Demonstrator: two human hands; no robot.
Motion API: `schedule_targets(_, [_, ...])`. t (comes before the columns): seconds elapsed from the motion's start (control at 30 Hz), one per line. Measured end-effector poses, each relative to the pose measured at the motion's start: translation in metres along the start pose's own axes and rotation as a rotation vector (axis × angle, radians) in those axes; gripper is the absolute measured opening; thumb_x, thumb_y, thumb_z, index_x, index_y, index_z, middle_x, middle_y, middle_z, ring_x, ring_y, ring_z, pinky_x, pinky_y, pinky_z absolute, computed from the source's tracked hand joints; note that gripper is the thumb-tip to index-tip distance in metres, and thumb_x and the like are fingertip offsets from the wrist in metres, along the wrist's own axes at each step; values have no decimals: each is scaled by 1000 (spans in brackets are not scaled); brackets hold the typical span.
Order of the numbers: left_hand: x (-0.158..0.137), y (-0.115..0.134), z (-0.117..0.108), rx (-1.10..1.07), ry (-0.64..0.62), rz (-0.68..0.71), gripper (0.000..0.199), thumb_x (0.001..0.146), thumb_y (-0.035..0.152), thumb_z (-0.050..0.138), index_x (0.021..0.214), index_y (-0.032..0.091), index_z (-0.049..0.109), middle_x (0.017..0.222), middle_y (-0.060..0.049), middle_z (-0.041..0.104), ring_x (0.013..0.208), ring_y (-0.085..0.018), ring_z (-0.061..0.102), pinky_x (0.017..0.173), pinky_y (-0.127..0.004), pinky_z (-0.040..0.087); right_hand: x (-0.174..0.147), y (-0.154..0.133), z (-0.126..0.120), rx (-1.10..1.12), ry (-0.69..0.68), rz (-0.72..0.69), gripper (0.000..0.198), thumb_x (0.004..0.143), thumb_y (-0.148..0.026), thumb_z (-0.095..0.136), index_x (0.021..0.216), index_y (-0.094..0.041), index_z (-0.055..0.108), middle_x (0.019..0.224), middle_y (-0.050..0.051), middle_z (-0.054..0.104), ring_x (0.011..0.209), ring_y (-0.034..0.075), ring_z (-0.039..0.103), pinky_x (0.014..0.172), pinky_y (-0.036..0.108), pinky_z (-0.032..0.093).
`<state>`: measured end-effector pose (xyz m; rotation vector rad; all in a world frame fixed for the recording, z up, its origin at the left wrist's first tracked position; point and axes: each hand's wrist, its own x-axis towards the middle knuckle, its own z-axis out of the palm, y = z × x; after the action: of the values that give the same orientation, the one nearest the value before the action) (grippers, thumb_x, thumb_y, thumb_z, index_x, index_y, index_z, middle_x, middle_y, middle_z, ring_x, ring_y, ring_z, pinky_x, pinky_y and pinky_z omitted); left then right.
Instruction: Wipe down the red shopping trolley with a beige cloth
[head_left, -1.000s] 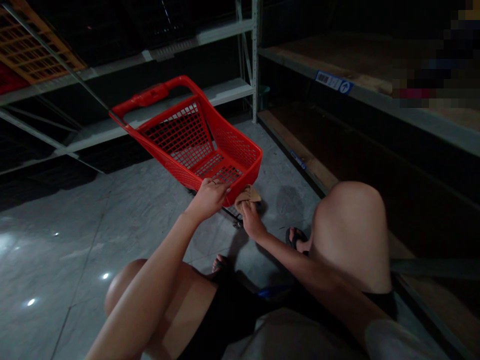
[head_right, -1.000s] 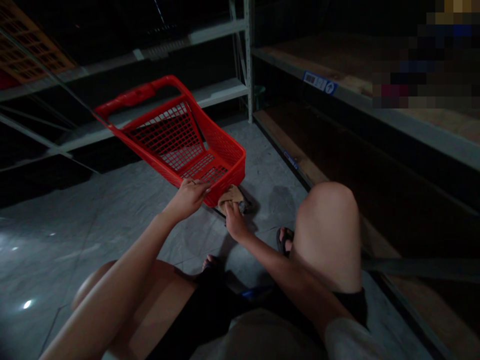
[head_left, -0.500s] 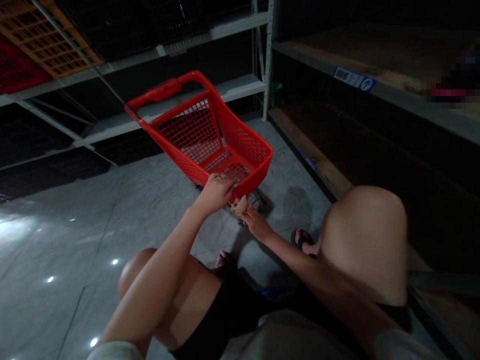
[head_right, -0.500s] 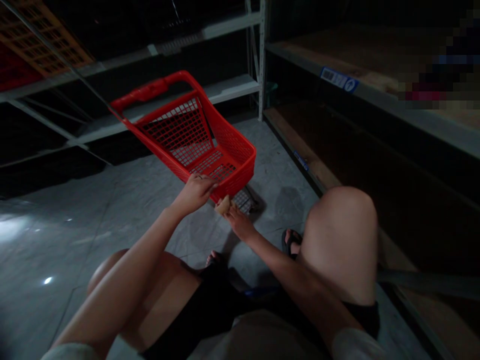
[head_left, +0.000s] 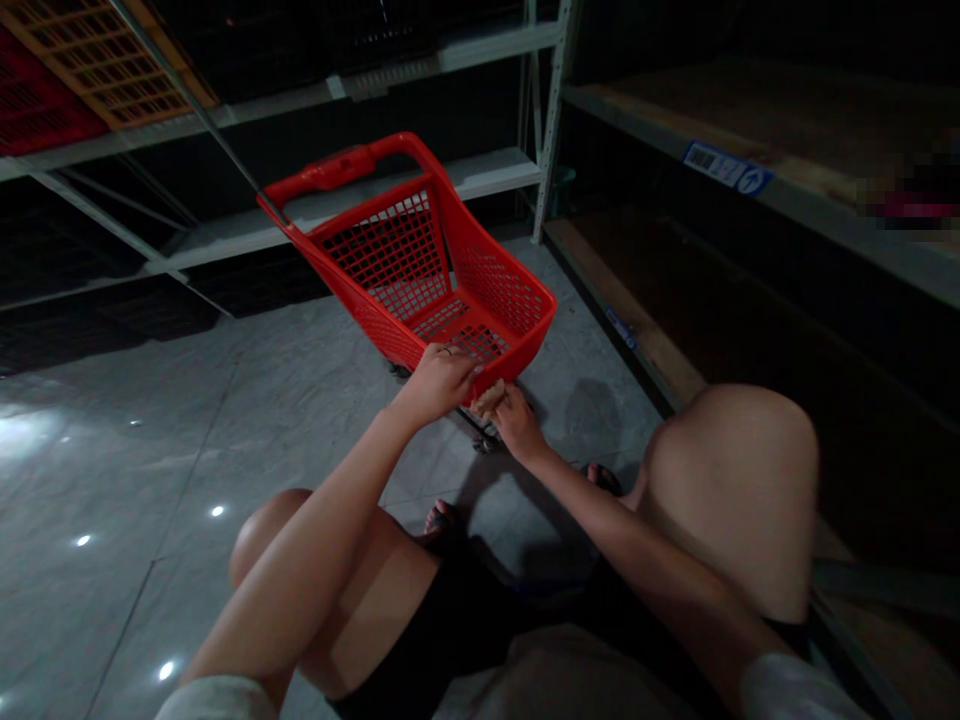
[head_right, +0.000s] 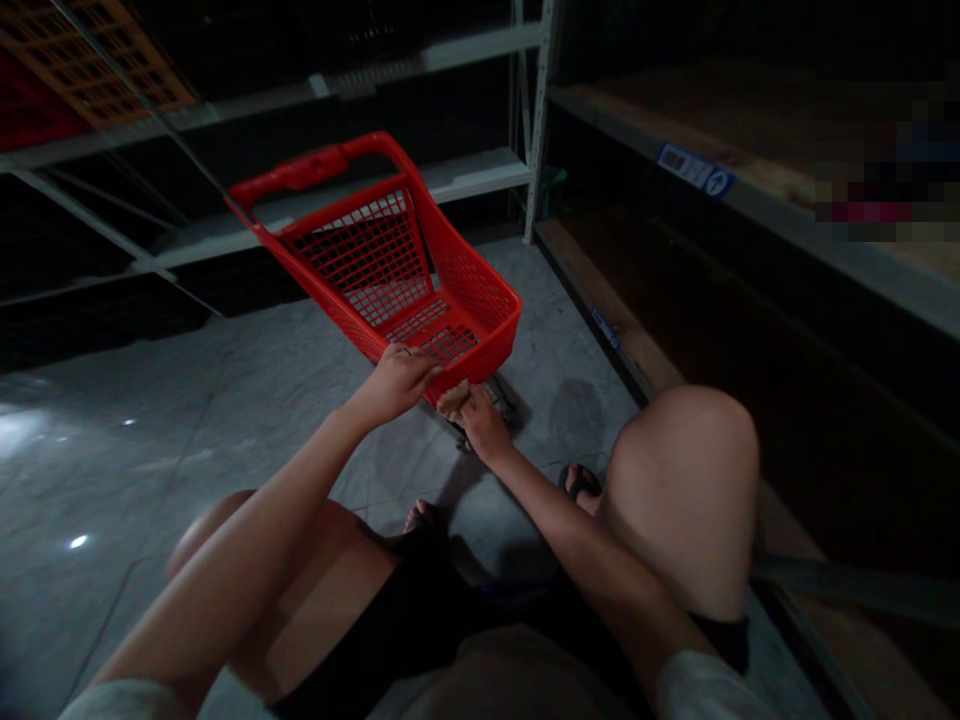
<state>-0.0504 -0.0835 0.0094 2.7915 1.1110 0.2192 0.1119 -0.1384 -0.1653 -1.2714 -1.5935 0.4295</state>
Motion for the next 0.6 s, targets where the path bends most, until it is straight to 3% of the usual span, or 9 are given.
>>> schedule_targets(0.13, [-2, 2, 0, 12, -4, -4, 39, 108, 30, 36, 98, 19, 72, 97, -10, 77, 99, -24, 68, 94, -41, 41, 4, -7, -7, -12, 129, 82, 26, 81, -9, 57, 102, -20, 69, 118, 10, 60, 111, 22, 64, 105, 42, 56])
schedule_targets(0.3, [-2, 2, 3, 2, 24, -19, 36, 107, 28, 38, 100, 20, 72, 97, -9, 76, 99, -24, 67, 96, -42, 41, 49, -34, -48, -32, 328, -8, 42, 75, -4, 53, 110, -24, 66, 122, 9, 58, 121, 24, 57, 112, 44, 48])
schedule_targets(0.4, [-1, 2, 4, -2, 35, -7, 36, 107, 29, 39, 97, 20, 72, 94, -9, 77, 97, -23, 68, 95, -42, 42, 55, -15, -57, -41, 308, -11, 45, 72, -6, 53, 112, -25, 63, 125, 9, 57, 124, 24, 55, 113, 44, 47])
schedule_targets(0.5, [-1, 2, 2, 10, 33, -4, 34, 107, 29, 39, 99, 20, 71, 96, -9, 77, 97, -24, 68, 95, -42, 43, 40, 20, -48, 5, 228, 92, 43, 65, -7, 52, 105, -21, 62, 118, 9, 58, 114, 24, 58, 105, 42, 51])
schedule_targets(0.6, [-2, 2, 0, 23, 16, 0, 34, 107, 29, 38, 98, 20, 71, 97, -10, 77, 98, -24, 69, 95, -42, 43, 32, 34, -39, 25, 278, 180, 38, 63, -8, 50, 98, -20, 61, 108, 9, 59, 105, 24, 58, 100, 42, 53])
